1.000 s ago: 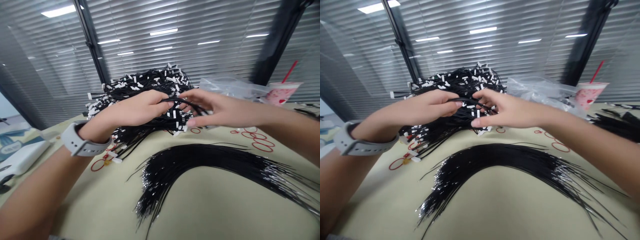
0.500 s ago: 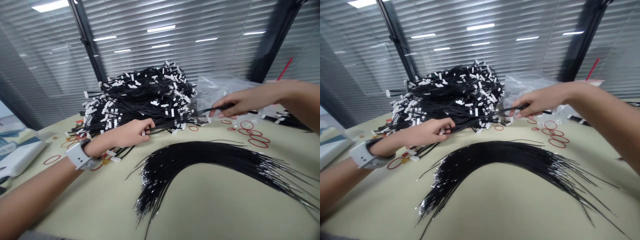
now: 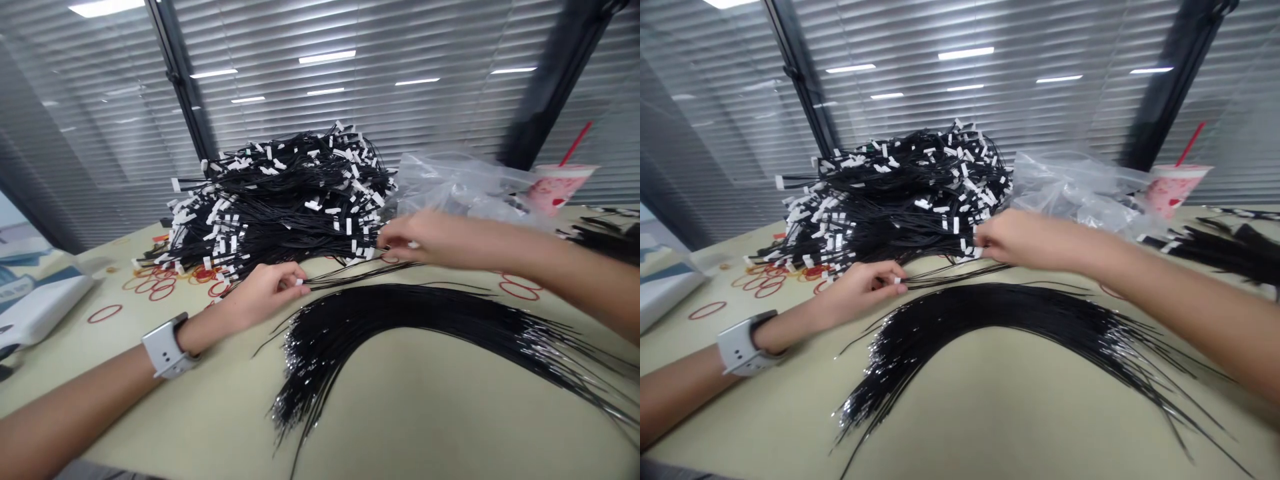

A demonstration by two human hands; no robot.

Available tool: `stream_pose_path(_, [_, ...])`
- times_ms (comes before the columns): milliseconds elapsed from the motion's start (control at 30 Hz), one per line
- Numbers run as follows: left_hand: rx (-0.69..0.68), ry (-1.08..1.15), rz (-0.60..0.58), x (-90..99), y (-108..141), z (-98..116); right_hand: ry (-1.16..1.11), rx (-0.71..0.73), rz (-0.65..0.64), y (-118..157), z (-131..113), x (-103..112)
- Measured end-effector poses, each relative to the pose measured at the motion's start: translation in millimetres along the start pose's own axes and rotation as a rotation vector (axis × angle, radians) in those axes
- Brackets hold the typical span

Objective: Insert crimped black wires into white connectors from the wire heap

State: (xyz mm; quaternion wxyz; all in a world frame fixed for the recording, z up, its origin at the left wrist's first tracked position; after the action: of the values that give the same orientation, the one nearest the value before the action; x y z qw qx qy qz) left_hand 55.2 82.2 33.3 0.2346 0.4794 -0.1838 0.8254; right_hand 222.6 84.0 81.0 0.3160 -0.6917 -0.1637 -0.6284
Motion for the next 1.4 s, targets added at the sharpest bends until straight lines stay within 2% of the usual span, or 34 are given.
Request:
stream_pose_path(67, [0.010, 0.023, 0.000, -2.8, 0.8, -0.6, -0.191, 0.225, -0.128, -0.9, -68.0, -20.9])
stream_pose_path(133, [0.013, 0.061, -0.012, -5.4, 1.8, -0.3, -0.209, 0.419, -0.129, 3.9, -119.3, -32.0])
stream_pose_path(167, [0.010, 0.084, -0.016, -6.1, 2.5, 0.5, -0.164, 0.480, -0.102, 6.7, -134.6, -36.8])
stream_pose_path(233, [0.001, 0.125, -0.024, -7.2, 3.9, 2.7, -0.090, 0.505, -0.027, 10.4, -145.5, -44.2])
stream_pose_path(333, [-0.026, 0.151, -0.041, -9.5, 5.9, 7.5, -0.075, 0.461, 0.024, 12.5, -137.7, -49.9])
stream_pose_path(467, [-0.031, 0.208, -0.060, -13.3, 6.9, 11.3, -0.193, 0.399, -0.002, 7.4, -123.0, -47.2])
stream_pose_path(633, [0.078, 0.363, -0.048, -16.6, 4.8, 3.3, -0.472, 0.091, 0.053, -7.7, -87.7, -43.1])
stream_pose_path(767, [0.136, 0.508, -0.078, -24.0, 2.9, -3.7, -0.574, -0.094, 0.113, -9.0, -67.7, -52.1])
stream_pose_path(933, [0.175, 0.628, -0.085, -29.0, 3.0, -10.0, -0.642, -0.131, 0.139, -6.0, -67.0, -57.3])
stream_pose_path(1067, [0.206, 0.685, -0.108, -32.0, 4.5, -11.1, -0.593, -0.159, 0.164, -4.1, -65.0, -54.6])
stream_pose_path(1400, [0.144, 0.733, -0.150, -34.4, 5.2, -4.5, -0.695, -0.232, 0.223, -0.4, -54.8, -61.5])
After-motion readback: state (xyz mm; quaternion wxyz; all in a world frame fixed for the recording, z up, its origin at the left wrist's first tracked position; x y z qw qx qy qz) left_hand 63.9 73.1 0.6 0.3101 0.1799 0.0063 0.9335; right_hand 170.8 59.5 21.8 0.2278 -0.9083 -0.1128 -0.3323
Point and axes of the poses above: each hand's wrist, its own y-axis away from the middle knuckle, its own x-axis out of the back of the hand, z = x × y, the point moved 10 cm from there along -y, towards the middle knuckle, and after that the axes turned 2 degrees about x, right-handed, at the moved point
